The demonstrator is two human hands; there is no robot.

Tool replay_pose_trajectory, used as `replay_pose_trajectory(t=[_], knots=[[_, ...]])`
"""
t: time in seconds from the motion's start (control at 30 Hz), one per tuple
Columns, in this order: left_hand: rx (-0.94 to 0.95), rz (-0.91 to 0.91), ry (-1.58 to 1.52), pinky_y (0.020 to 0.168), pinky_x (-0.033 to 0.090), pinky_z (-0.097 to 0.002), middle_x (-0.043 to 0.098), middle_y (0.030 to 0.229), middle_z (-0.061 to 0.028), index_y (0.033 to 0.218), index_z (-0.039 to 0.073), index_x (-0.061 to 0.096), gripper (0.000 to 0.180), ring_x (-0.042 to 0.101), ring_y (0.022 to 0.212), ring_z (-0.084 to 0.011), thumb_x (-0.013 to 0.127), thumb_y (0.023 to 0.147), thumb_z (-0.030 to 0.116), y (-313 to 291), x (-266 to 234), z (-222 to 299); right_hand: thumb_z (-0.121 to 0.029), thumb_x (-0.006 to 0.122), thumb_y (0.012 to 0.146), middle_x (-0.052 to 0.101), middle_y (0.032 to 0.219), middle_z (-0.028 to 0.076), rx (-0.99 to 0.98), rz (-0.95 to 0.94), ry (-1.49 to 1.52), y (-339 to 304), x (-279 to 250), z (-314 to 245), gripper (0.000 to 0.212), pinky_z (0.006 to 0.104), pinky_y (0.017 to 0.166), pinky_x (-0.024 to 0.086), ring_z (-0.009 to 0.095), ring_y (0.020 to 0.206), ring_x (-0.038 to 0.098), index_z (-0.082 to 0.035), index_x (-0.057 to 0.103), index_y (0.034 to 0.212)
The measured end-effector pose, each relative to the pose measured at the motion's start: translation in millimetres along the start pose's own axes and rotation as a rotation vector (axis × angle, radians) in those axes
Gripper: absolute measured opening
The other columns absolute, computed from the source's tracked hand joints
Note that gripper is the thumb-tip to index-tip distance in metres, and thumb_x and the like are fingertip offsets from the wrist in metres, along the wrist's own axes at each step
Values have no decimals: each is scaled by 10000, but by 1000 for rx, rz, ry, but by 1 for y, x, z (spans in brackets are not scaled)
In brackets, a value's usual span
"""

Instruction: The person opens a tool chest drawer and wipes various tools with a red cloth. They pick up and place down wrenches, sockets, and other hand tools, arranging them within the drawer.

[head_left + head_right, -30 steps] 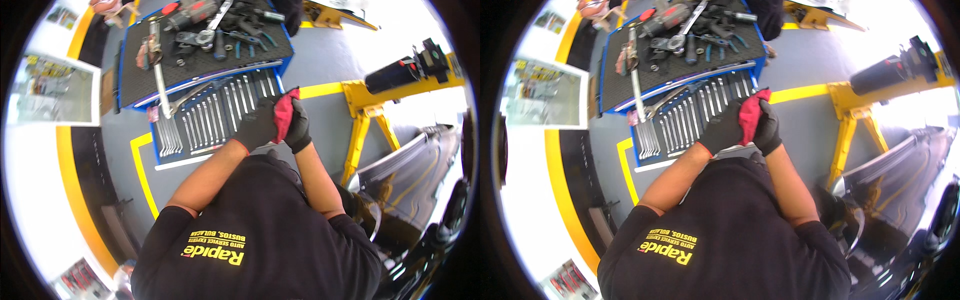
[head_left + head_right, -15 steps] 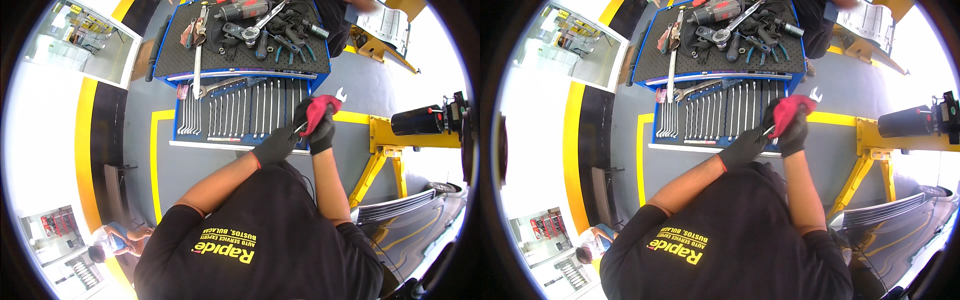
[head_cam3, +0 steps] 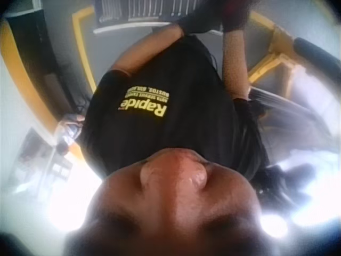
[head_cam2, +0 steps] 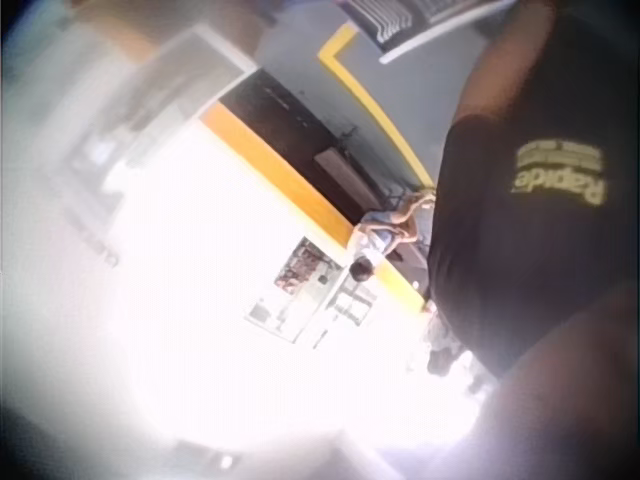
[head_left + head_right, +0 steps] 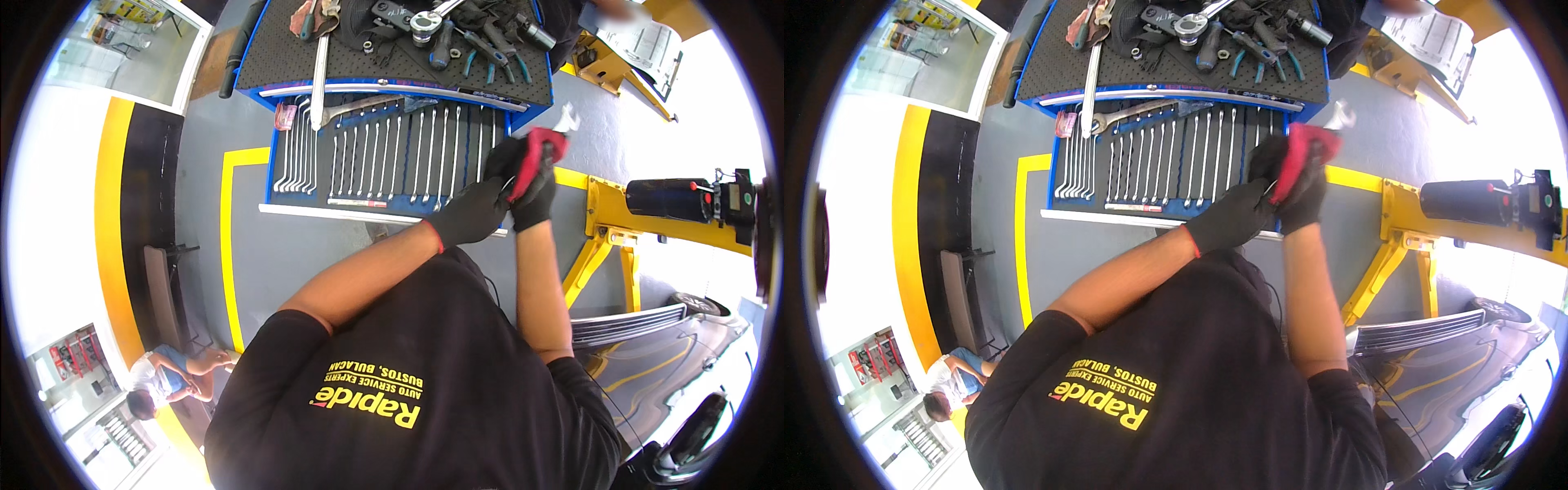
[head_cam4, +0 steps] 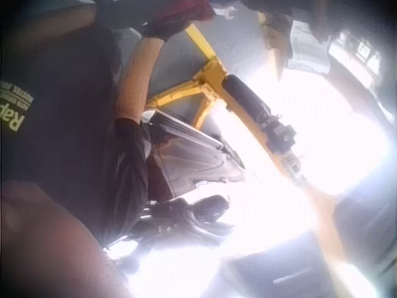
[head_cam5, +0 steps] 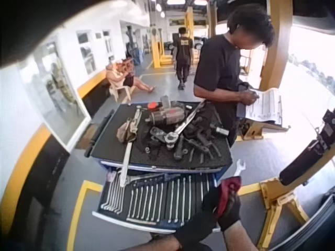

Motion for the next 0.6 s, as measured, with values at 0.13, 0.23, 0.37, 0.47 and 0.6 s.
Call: replay_pose_trajectory(t=[0.13,0.23,0.37,0.47,0.6], knots=[[-136,-434,-106,963,531,-454,729,1135,-216,1290,61,660,447,692,1095,-396,594,1073,446,-4,-18,2,-395,491,1148,713,1099,76,-86,1,-406,-49,3,-17,432,342,855,559,189,986,685,-22,649,1300],[-193,-341,-59,992,547,-407,723,1224,-186,1340,46,661,399,683,1159,-289,623,1075,342,0,-37,-56,-351,486,1148,743,1067,111,45,-109,-604,-73,6,-21,400,375,830,563,249,937,712,-17,664,1275],[-32,217,11,880,561,-392,718,1065,-138,1251,33,668,315,701,1009,-270,594,1066,276,9,-61,-92,-244,510,1085,714,1081,228,-770,-709,-1257,-96,51,14,285,547,774,524,478,868,668,-47,680,1201],[-346,525,-352,740,556,-365,669,836,-70,1114,59,673,291,687,819,-257,551,1084,322,-3,-74,-169,-339,560,1081,706,1078,264,137,-644,-1179,-101,99,51,334,533,830,511,456,953,674,-28,663,1146],[-528,876,-1336,572,439,-346,499,666,-2,832,174,534,389,511,603,-192,505,1118,436,-33,-102,-193,-426,605,1047,705,1031,283,344,-697,-1291,-117,103,65,439,530,865,495,438,973,691,5,648,1116]])
Point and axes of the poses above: each hand's wrist, its own y-axis towards the middle knuckle, its own x-axis out of the palm, z = x × y, the point moved 6 cm from there along y, towards the middle knuckle
